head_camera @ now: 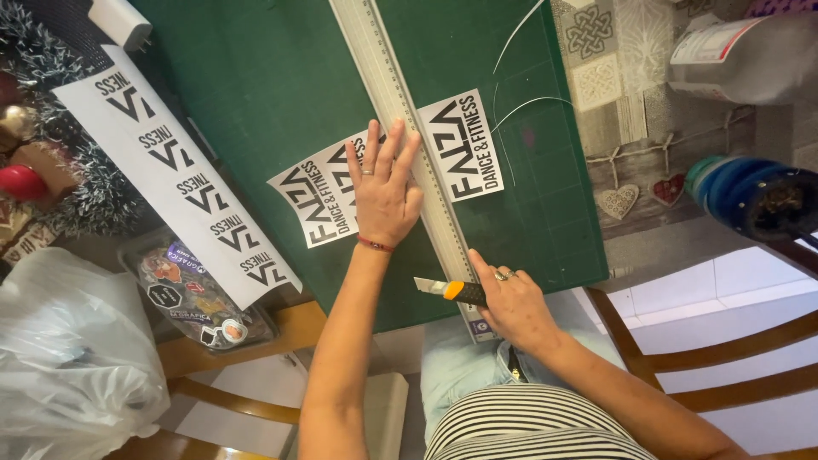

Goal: The person uses a ruler and a utility knife to cut a sheet of printed stickers into individual pieces on a green cutting mat. They repeatedly align the ruler and slice along its edge to separate the stickers.

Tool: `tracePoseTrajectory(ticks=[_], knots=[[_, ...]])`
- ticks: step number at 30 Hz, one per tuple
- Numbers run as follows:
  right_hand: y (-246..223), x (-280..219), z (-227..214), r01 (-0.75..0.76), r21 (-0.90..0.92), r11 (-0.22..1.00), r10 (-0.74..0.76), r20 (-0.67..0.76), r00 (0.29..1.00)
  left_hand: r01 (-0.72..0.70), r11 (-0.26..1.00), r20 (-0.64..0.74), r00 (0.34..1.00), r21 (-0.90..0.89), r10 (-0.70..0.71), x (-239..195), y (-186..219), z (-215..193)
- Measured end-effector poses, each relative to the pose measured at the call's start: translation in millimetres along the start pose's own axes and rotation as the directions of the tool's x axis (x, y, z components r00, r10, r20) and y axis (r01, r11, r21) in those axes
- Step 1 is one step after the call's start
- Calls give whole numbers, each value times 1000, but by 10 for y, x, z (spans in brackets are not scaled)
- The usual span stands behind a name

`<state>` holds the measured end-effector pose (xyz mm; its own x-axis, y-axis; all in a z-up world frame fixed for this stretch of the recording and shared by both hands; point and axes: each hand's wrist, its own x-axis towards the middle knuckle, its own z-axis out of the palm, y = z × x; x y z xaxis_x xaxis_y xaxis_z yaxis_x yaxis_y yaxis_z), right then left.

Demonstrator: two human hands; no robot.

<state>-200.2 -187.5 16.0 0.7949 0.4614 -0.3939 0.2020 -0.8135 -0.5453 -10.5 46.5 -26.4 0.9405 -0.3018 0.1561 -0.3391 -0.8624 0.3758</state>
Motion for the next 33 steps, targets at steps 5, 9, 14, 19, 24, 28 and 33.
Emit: tracePoseTrajectory(ticks=[5,9,14,19,24,28,33], knots=[[-1,8,-57,2,11,1000,-2,15,1000,-16,998,0,1000,59,16,4,14,1],[-21,24,-88,-12,18,1000,11,42,999,-16,996,1,1000,92,16,0,25,8],[-33,22,-91,-6,2,1000,6,16,1000,-32,989,-2,999,145,32,-3,33,43],[-25,21,-70,5,-14,1000,-5,-11,1000,-55,981,11,998,188,54,-17,-3,63],[-10,2,8,18,-22,1000,-18,-33,999,-60,978,17,998,202,58,-32,-11,82],[-6,6,13,20,-30,999,-21,-52,998,-70,979,-3,997,194,72,-18,-7,79],[3,11,2,18,-28,999,-20,-50,999,-86,981,-21,996,176,91,-7,-16,85]])
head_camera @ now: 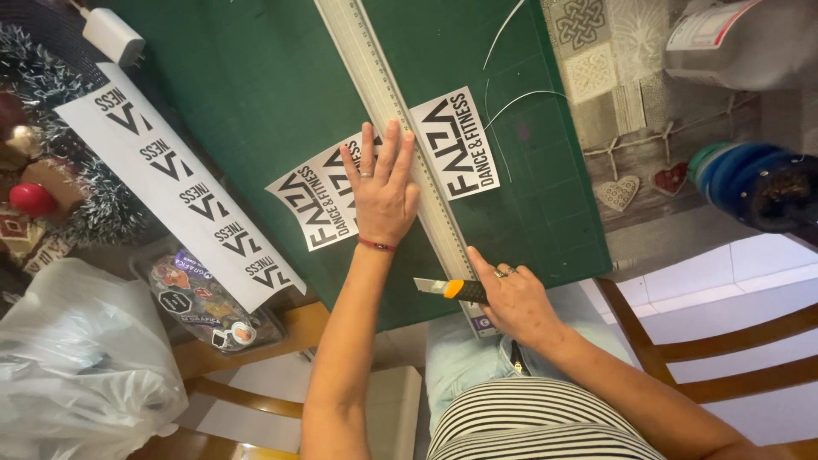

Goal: The person uses a ruler and a utility knife to cut a sheet of printed stickers into individual pieces on a green cutting mat. They repeatedly align the ruler and slice along its edge to separate the stickers.

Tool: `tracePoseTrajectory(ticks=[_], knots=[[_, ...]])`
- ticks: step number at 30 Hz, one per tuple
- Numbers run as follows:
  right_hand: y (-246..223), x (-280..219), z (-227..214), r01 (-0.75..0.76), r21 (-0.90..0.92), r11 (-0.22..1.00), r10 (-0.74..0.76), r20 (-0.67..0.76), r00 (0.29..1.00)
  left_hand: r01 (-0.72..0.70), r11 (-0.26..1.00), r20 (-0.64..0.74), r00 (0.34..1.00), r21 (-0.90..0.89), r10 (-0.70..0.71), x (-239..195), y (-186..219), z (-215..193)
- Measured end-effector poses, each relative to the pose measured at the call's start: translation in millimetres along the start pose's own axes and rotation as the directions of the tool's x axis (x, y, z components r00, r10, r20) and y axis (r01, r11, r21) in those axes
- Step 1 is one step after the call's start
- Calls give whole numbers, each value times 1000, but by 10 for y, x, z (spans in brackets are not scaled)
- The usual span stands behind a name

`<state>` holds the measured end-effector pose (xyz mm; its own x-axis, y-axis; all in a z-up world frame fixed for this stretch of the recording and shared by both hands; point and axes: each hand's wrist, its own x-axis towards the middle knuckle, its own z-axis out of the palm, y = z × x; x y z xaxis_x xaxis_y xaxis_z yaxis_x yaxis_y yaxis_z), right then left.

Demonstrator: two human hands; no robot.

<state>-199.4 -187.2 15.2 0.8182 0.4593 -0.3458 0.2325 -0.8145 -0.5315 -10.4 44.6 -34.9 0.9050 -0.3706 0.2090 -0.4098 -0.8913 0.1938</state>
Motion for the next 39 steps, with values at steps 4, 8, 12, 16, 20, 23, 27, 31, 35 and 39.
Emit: tracePoseTrajectory(ticks=[4,8,12,16,20,23,27,31,35,39], knots=[[-6,14,-35,4,14,1000,-4,-5,1000,-2,1000,-6,1000,0,2,3,0,10],[27,-2,11,17,9,1000,-18,14,1000,-5,1000,1,1000,5,5,-9,-5,16],[16,-1,0,6,10,1000,-6,34,999,-5,1000,15,1000,10,5,-11,-16,23],[11,6,-39,1,16,1000,-2,68,998,-4,1000,8,1000,20,4,-2,-9,43],[12,8,-38,-19,33,999,16,109,994,1,1000,24,1000,-5,0,-12,-11,37],[1,18,-74,-25,41,999,20,116,993,-1,1000,29,1000,-14,2,-16,-17,40],[2,10,-57,-18,40,999,13,107,994,-1,1000,33,999,-23,2,2,-4,15],[-18,31,-100,-22,22,1000,19,100,995,9,999,106,994,-37,-5,22,-9,-69],[-14,19,-64,-47,20,999,44,110,993,15,999,324,946,-43,0,104,1,-364],[-7,-4,38,-47,11,999,45,97,994,10,1000,470,883,-17,-1,199,18,-559]])
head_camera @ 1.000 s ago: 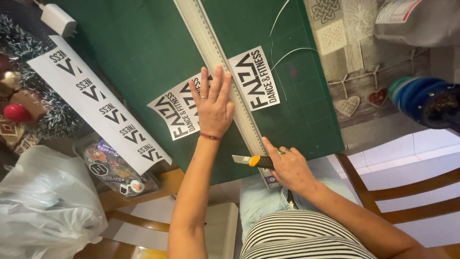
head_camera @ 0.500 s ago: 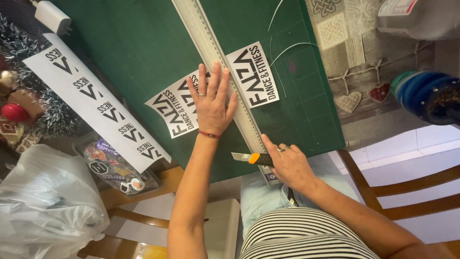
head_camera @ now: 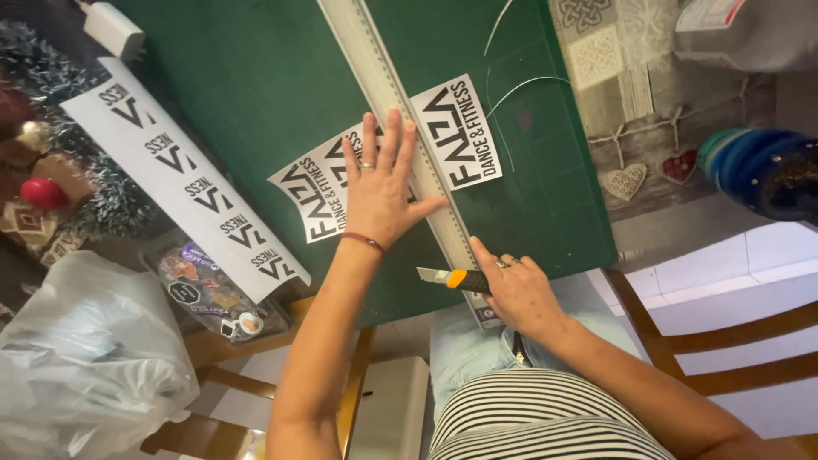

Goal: The person uses a ruler and a utility knife to cut a sheet of printed stickers into individual pieces on a green cutting mat. They repeatedly align the ruler and slice along its edge to separate the stickers.

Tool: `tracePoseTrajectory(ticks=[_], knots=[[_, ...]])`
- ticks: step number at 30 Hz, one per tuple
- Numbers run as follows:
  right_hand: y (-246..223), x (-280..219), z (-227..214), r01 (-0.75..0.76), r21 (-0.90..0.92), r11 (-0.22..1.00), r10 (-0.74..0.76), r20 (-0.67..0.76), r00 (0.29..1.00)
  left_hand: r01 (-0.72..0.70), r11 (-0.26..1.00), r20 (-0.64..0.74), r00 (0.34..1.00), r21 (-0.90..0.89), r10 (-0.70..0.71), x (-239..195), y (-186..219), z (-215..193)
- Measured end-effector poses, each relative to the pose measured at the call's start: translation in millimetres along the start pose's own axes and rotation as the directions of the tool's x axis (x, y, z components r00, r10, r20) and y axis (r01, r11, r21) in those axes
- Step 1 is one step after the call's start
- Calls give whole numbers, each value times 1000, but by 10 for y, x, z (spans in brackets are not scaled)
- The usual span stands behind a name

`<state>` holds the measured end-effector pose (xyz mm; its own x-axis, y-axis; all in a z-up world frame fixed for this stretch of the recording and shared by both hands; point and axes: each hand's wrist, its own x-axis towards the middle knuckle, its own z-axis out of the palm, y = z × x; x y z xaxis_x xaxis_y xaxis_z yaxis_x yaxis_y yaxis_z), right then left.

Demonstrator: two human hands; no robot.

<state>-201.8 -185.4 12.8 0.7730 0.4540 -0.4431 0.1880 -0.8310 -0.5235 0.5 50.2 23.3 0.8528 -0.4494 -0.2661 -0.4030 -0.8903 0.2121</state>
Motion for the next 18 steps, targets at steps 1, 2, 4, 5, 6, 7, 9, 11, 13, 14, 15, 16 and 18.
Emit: tracePoseTrajectory(ticks=[1,2,4,5,6,7,9,11,13,14,15,16,18], knots=[[-10,-6,1,-2,6,1000,2,-18,1000,18,1000,99,995,20,-19,7,19,-17],[-12,-10,5,-5,11,1000,5,-36,999,33,999,197,980,41,-41,19,39,-28],[1,-11,20,-6,10,1000,6,-27,1000,42,998,251,966,54,-54,42,36,-7],[2,-20,31,-7,10,1000,7,-16,1000,50,996,307,949,67,-69,46,37,6],[-5,-12,6,-9,12,1000,9,-15,1000,49,997,310,948,67,-67,59,40,8],[-12,-5,-19,-4,1,1000,4,-19,1000,57,996,328,941,69,-77,69,43,9],[-17,-1,-45,3,-8,1000,-3,-22,1000,69,995,347,933,72,-90,83,70,5],[-8,-2,-51,-10,-3,1000,10,48,999,82,990,371,921,112,-118,109,121,-13],[-14,1,-61,-13,-6,1000,13,58,998,86,988,390,912,127,-129,133,149,-31],[-16,4,-68,-16,-10,1000,16,69,997,91,986,408,902,140,-141,145,163,-41],[-5,-1,-39,-14,-11,1000,15,67,998,92,986,406,903,141,-142,149,200,-86],[8,-5,-9,-14,-18,1000,16,70,997,93,980,405,901,174,-157,155,237,-129],[19,-2,17,-15,-24,1000,17,70,997,92,973,403,899,210,-172,171,305,-183]])
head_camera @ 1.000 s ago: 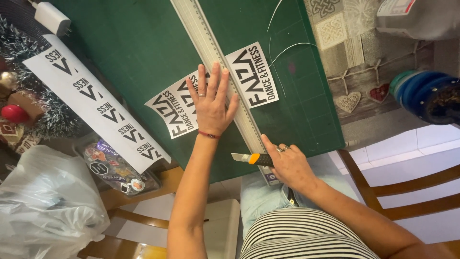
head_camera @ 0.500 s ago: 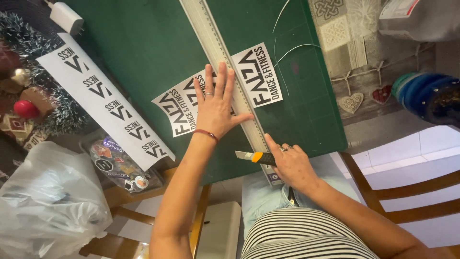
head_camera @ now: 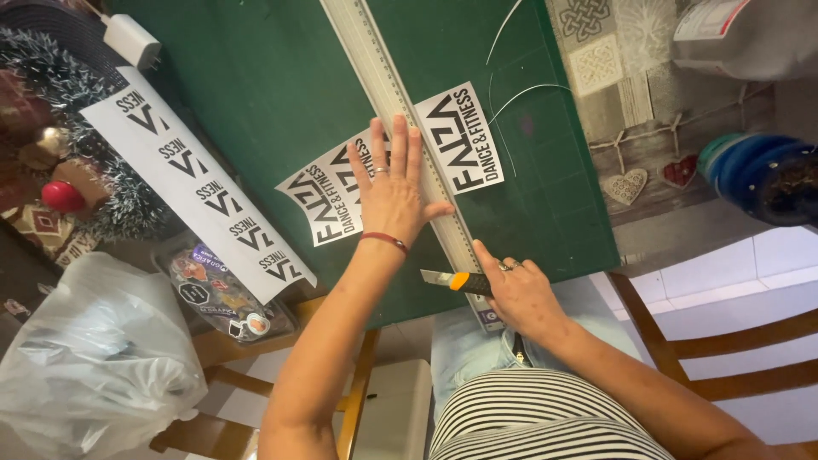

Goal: The person uses a ruler and a utility knife to cut a sheet of printed stickers into individual pieces on a green cutting mat. They repeatedly align the ruler and slice along its edge to separate the stickers.

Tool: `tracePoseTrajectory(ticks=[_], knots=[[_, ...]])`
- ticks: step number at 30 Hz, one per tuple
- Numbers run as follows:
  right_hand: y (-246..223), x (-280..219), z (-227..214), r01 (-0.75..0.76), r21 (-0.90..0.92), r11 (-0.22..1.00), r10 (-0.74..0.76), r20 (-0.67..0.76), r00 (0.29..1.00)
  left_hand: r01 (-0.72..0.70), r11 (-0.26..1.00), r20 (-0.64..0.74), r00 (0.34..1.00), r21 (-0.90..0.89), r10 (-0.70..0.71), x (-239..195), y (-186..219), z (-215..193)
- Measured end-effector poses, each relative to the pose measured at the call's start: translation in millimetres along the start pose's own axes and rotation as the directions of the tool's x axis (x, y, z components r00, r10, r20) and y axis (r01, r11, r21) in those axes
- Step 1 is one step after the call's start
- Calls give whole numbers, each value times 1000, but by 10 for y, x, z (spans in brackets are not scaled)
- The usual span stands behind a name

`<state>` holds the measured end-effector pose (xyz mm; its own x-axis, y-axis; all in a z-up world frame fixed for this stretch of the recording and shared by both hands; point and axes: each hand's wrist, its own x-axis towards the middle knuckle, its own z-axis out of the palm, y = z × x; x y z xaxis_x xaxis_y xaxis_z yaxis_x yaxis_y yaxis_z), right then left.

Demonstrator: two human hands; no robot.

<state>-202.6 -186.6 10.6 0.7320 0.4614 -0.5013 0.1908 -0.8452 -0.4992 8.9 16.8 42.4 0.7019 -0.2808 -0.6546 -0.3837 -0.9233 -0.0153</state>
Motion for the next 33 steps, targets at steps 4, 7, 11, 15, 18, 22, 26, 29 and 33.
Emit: tracePoseTrajectory(ticks=[4,7,11,15,18,22,26,29,33], knots=[[-15,-6,-2,8,4,1000,-8,-33,999,6,993,-56,998,118,1,8,88,10],[-26,4,-18,8,2,1000,-8,-67,998,-6,991,-79,997,131,16,59,111,44],[-38,-5,-37,6,15,1000,-5,-53,999,-12,992,-107,994,123,25,53,124,68],[-29,-2,-108,12,0,1000,-12,-59,998,-13,993,-112,993,119,26,71,120,91],[29,-33,-345,-16,116,993,3,104,995,-13,994,-114,993,106,25,69,116,100],[269,-166,-544,-267,546,794,137,267,954,-16,994,-140,990,111,31,101,123,152],[324,-88,-1022,-289,731,619,296,125,947,-2,992,-130,991,129,19,99,154,126],[247,179,-1226,-33,683,729,269,-241,933,23,988,-146,989,152,-1,102,213,116],[0,697,-1469,23,652,758,263,-337,904,40,986,-150,989,164,-15,116,224,158]])
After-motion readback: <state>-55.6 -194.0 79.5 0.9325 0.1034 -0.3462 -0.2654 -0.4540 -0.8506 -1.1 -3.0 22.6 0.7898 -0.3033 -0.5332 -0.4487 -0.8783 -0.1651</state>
